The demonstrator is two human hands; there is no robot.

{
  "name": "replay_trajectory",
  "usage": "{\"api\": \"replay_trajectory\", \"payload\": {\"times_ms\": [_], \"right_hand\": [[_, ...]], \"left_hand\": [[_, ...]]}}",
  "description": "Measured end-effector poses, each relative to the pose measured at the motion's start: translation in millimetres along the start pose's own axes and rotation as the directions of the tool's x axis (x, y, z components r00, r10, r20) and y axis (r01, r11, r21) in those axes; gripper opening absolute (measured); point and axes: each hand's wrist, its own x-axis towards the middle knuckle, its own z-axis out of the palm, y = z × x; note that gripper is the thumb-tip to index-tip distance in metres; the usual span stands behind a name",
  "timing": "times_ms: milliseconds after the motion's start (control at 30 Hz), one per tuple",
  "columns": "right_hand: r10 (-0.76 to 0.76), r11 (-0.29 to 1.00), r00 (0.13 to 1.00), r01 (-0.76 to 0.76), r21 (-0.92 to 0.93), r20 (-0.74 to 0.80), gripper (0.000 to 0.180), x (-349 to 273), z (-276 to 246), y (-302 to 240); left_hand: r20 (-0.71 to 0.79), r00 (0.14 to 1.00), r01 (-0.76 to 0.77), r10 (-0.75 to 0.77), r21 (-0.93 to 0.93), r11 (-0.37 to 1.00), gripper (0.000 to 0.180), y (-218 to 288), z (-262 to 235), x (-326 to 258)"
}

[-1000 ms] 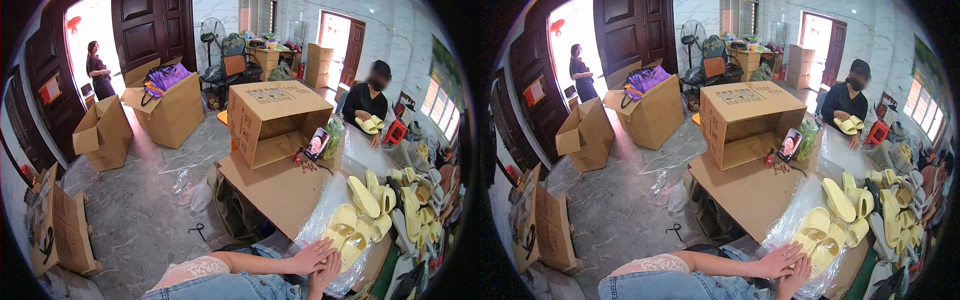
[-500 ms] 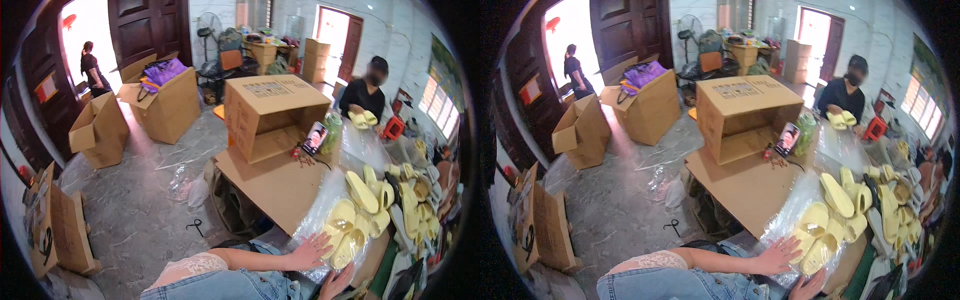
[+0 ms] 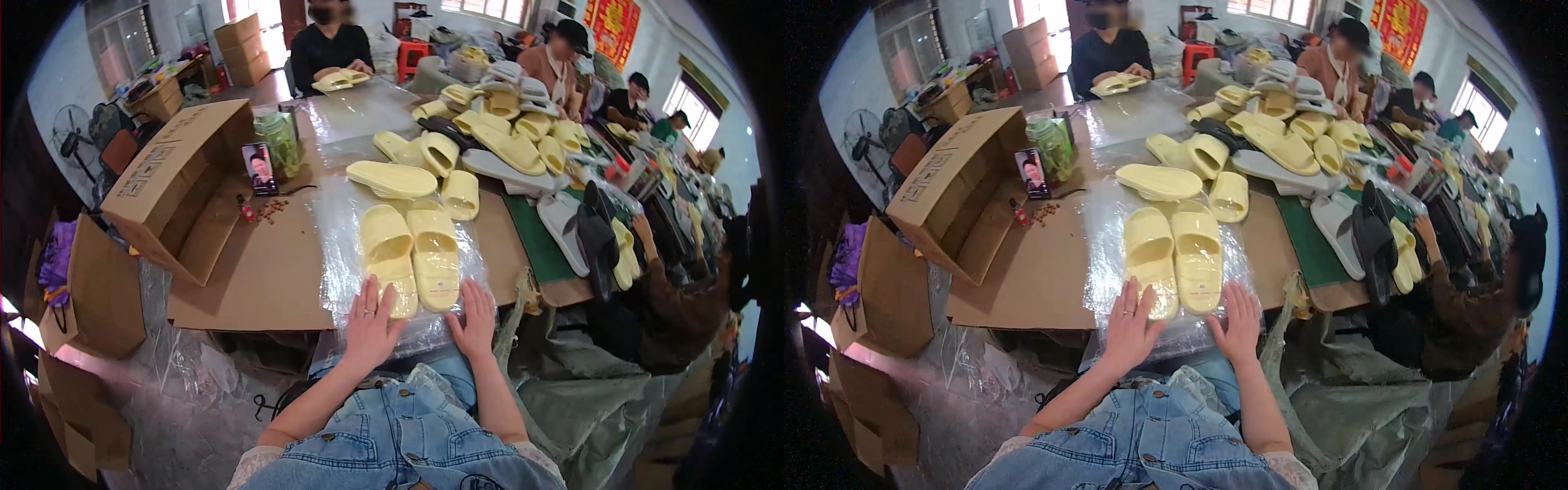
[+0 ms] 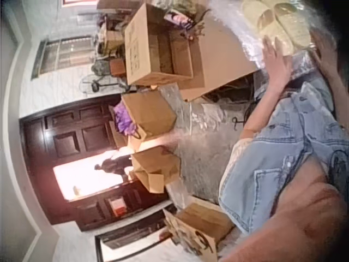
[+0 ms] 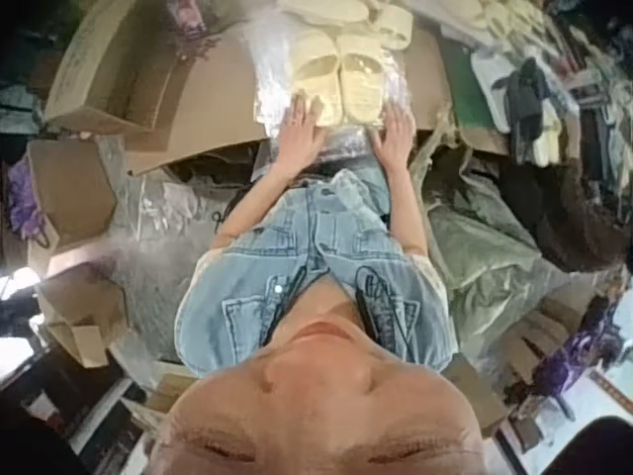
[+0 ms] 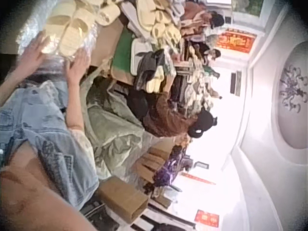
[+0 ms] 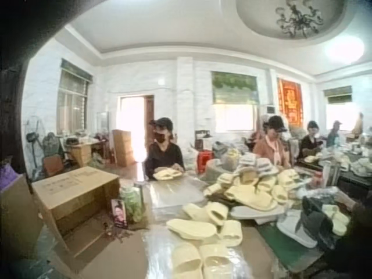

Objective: The person packs pairs of plastic slippers into clear plastic bags. They pick up slippers of various colors, including white, yellow, and black, place them into bags, and seal them. The packed items are then placed into a pile on the table.

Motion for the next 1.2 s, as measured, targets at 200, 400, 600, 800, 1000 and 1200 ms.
{"api": "replay_trajectory", "payload": {"times_ms": [200, 400, 600, 800, 1000, 1200], "right_hand": [[-0.009, 1.000, 1.000, 0.009, 0.003, -0.017, 0.073, 1.7, -0.1, 0.1], [0.002, 1.000, 1.000, -0.002, 0.016, -0.026, 0.071, 1.4, 2.4, -0.3], [0.007, 0.999, 0.999, -0.005, 0.048, -0.050, 0.070, 1.4, 5.8, -0.2], [0.012, 0.998, 0.999, -0.010, 0.055, -0.044, 0.070, -0.2, 5.7, -0.3], [0.017, 0.999, 0.999, -0.015, 0.044, -0.049, 0.071, -0.6, 6.9, 0.7], [0.017, 0.999, 1.000, -0.016, 0.030, -0.026, 0.070, 2.2, 5.0, -2.0]], "left_hand": [[-0.004, 1.000, 0.016, -0.016, 0.066, 0.998, 0.090, -0.6, 3.1, -0.2], [0.043, 0.999, 0.013, -0.017, 0.093, 0.996, 0.096, -2.3, 2.7, -1.1], [0.050, 0.999, 0.015, -0.020, 0.095, 0.995, 0.096, -0.7, 1.6, -0.1], [0.097, 0.995, 0.001, -0.010, 0.088, 0.996, 0.099, 0.3, -5.7, 1.6], [0.237, 0.971, -0.007, -0.016, 0.095, 0.995, 0.084, 10.8, -39.5, 22.8], [-0.026, 0.945, -0.321, 0.325, 0.093, 0.943, 0.075, 2.4, -40.3, 60.1]]}}
